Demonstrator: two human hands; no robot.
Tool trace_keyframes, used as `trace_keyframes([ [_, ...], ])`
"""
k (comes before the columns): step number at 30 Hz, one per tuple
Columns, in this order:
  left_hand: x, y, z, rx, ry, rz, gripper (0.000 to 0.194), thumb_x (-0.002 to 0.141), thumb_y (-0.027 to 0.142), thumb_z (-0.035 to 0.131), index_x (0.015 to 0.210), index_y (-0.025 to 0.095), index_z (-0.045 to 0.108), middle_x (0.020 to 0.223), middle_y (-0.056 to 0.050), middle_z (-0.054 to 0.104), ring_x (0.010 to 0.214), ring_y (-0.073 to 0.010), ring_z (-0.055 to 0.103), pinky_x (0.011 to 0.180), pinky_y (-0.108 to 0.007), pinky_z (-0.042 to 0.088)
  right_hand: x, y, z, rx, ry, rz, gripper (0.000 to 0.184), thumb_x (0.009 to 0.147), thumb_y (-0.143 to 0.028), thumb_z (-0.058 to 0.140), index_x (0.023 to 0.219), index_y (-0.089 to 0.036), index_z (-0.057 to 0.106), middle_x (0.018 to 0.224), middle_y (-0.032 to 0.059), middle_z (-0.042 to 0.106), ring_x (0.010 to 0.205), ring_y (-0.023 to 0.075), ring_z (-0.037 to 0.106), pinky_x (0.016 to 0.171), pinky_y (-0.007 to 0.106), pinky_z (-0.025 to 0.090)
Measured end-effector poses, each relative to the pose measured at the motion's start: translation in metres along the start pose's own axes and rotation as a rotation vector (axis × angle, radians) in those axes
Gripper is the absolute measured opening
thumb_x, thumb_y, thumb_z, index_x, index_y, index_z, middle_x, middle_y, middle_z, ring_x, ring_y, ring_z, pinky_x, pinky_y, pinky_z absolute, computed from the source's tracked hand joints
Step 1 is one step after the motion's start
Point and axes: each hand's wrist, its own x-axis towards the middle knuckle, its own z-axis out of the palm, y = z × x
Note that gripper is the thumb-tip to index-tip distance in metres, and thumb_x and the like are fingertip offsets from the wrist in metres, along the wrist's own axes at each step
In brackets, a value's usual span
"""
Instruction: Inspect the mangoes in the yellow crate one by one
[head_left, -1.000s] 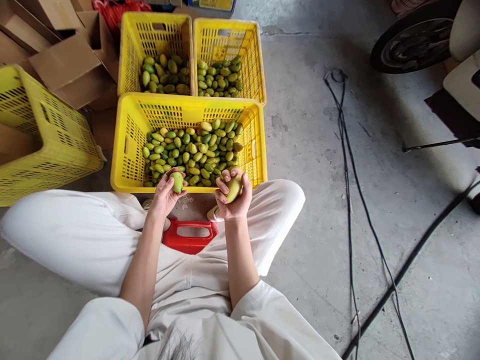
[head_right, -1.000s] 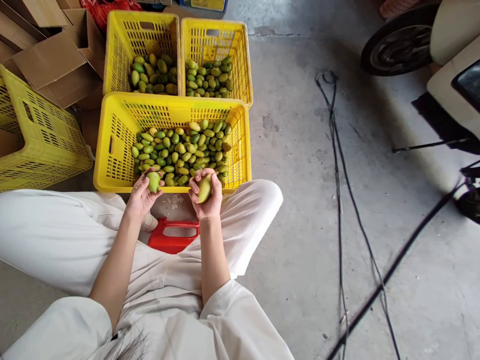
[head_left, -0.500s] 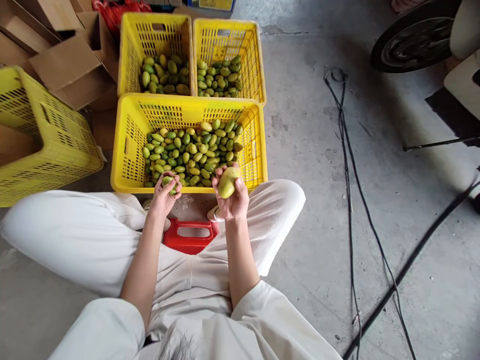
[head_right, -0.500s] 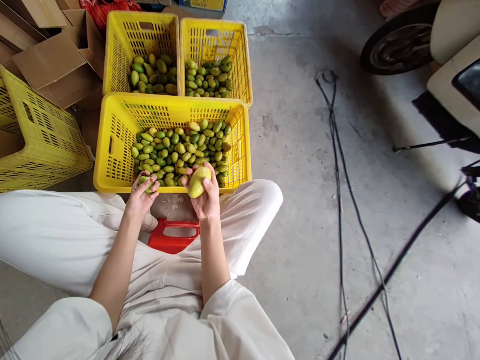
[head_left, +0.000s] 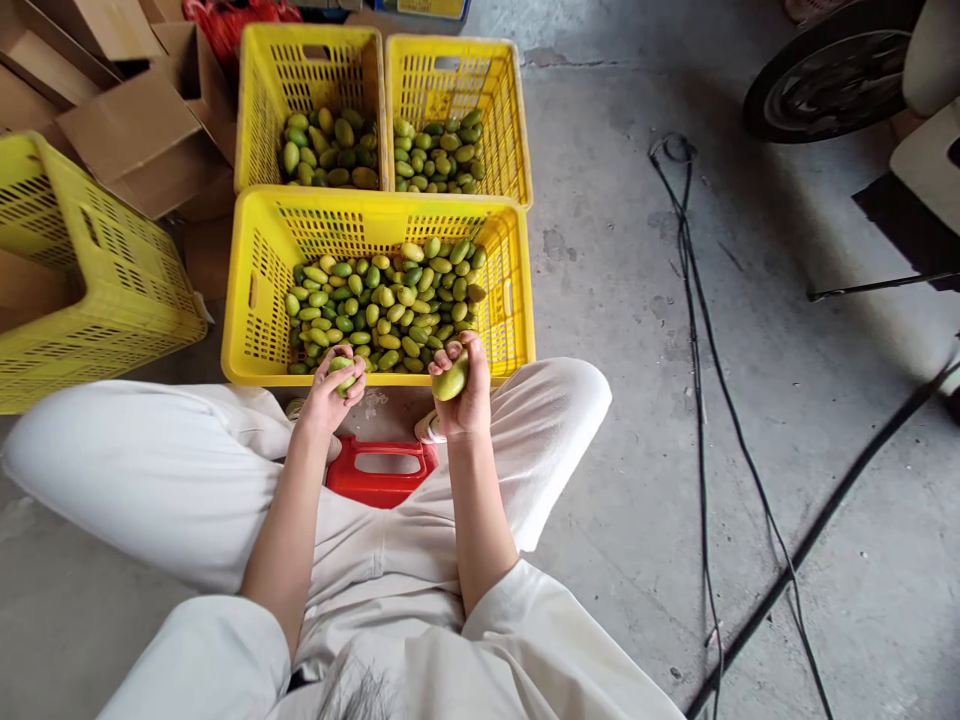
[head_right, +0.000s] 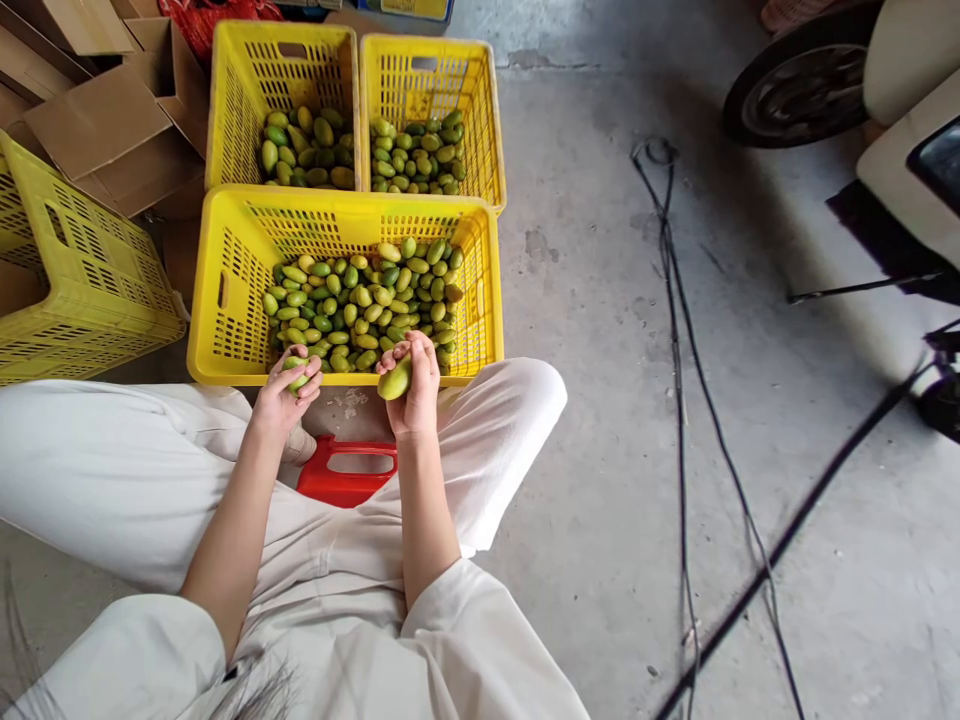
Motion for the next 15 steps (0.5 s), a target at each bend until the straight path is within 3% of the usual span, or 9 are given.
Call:
trace_keyframes([
  [3,-0.0004,0.0001,-0.0009,0.0,-0.052,-0.025,0.032,0.066,0.021,0.079,0.086,0.02,0.054,0.069,0.003,0.048,0.045,-0.0032,0.04,0.037,-0.014,0.026,0.0003,-0.0018,-0.0012,0.022,-0.013,0.025,0.016,0.08,-0.038,0.062,0.092,-0.026,0.062,0.081,-0.0022,0.061,0.077,0.014,0.063,0.076,0.031,0.058],
  [6,-0.0003,-0.0006,-0.0016,0.002,-0.069,-0.033,0.03,0.068,0.021,0.077,0.086,0.02,0.053,0.07,0.003,0.049,0.045,-0.0031,0.04,0.037,-0.014,0.026,-0.0007,-0.0038,-0.0028,0.021,-0.072,0.019,0.031,0.07,-0.027,0.068,0.101,-0.027,0.065,0.098,-0.0007,0.068,0.098,0.0179,0.067,0.093,0.036,0.056],
  [9,0.0001,-0.0012,-0.0015,0.005,-0.066,-0.029,0.03,0.068,0.021,0.077,0.086,0.02,0.053,0.07,0.003,0.05,0.044,-0.003,0.041,0.037,-0.014,0.026,-0.0016,-0.002,-0.0028,-0.018,-0.102,0.008,0.038,0.067,-0.024,0.074,0.104,-0.027,0.066,0.104,-0.0015,0.069,0.098,0.0163,0.067,0.094,0.031,0.056],
  [15,0.0004,-0.0013,0.0006,0.009,-0.057,-0.024,0.032,0.065,0.022,0.079,0.085,0.02,0.053,0.068,0.004,0.05,0.044,-0.0034,0.042,0.037,-0.014,0.026,-0.0043,0.0057,-0.0025,0.034,-0.086,0.054,0.024,0.072,-0.035,0.071,0.095,-0.029,0.066,0.09,-0.0035,0.069,0.09,0.0147,0.067,0.091,0.031,0.058],
])
